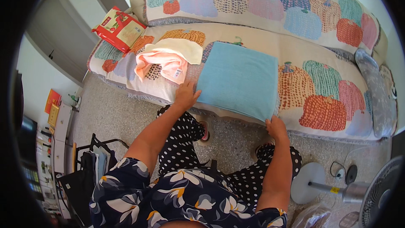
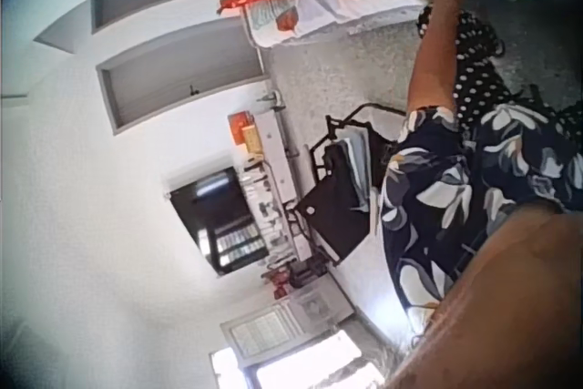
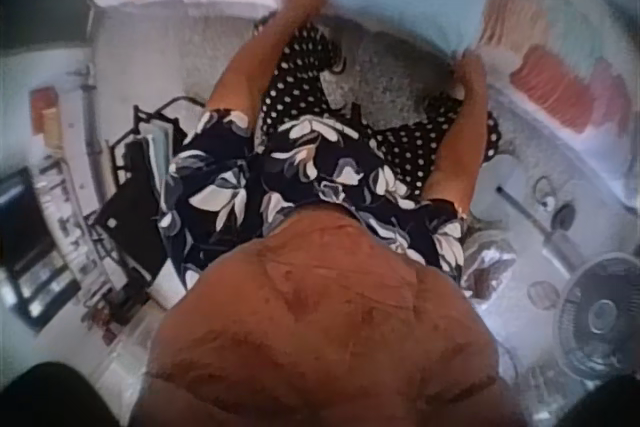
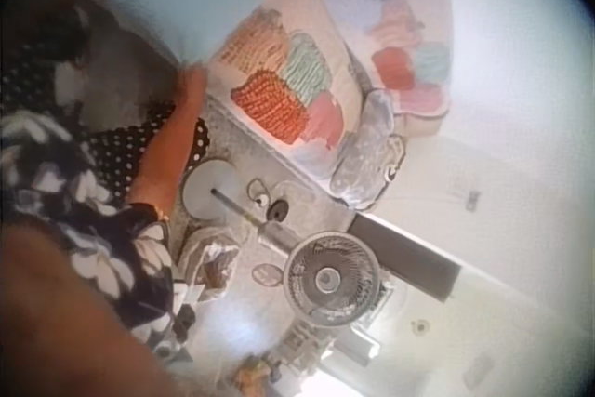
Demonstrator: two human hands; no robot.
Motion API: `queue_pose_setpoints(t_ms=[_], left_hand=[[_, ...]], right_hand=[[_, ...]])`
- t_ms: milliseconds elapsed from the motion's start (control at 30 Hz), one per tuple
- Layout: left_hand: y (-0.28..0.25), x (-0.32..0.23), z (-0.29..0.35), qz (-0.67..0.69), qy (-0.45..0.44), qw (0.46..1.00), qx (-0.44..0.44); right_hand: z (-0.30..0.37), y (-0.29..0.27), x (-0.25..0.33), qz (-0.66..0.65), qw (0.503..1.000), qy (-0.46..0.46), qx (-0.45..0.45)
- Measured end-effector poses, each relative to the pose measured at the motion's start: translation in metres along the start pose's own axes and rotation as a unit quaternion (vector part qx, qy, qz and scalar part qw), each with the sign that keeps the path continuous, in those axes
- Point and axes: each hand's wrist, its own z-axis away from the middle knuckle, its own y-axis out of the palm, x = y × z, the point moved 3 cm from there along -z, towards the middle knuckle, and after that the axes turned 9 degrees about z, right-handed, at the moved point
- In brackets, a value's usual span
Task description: Folding blue towels and pink clothing on a sofa.
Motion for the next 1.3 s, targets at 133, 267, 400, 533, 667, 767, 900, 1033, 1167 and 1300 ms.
queue_pose_setpoints(t_ms=[133, 267, 400, 533, 667, 767, 900, 1033, 1167, 1300], left_hand=[[0.007, 0.015, -0.006, 0.098, -0.035, 0.995, -0.012], [0.012, 0.02, -0.011, 0.229, -0.096, 0.966, 0.074], [0.022, 0.025, -0.016, 0.311, -0.142, 0.918, 0.202], [0.024, 0.035, -0.019, 0.319, -0.133, 0.907, 0.242], [0.016, 0.022, -0.018, 0.314, -0.134, 0.899, 0.274], [0.013, 0.02, -0.017, 0.353, -0.161, 0.876, 0.286], [0.012, 0.031, -0.02, 0.353, -0.167, 0.869, 0.304], [0.008, 0.034, -0.017, 0.342, -0.157, 0.873, 0.31], [0.009, 0.023, -0.014, 0.353, -0.159, 0.864, 0.321], [0.004, 0.019, -0.009, 0.336, -0.151, 0.865, 0.34]], right_hand=[[-0.006, 0.004, -0.011, 0.005, 1.0, 0.013, 0.021], [-0.005, 0.008, -0.012, -0.059, 0.995, 0.051, 0.054], [0.002, -0.004, 0.003, -0.065, 0.993, 0.067, 0.069], [-0.001, -0.008, 0.011, -0.086, 0.992, 0.06, 0.066], [0.003, -0.015, 0.01, -0.081, 0.991, 0.07, 0.078], [-0.001, -0.011, 0.002, -0.076, 0.986, 0.099, 0.107], [0.0, -0.014, 0.005, -0.091, 0.988, 0.082, 0.096], [-0.002, -0.014, 0.009, -0.101, 0.987, 0.077, 0.1], [0.002, -0.017, 0.003, -0.105, 0.986, 0.078, 0.102], [-0.009, -0.001, -0.009, -0.102, 0.987, 0.058, 0.107]])
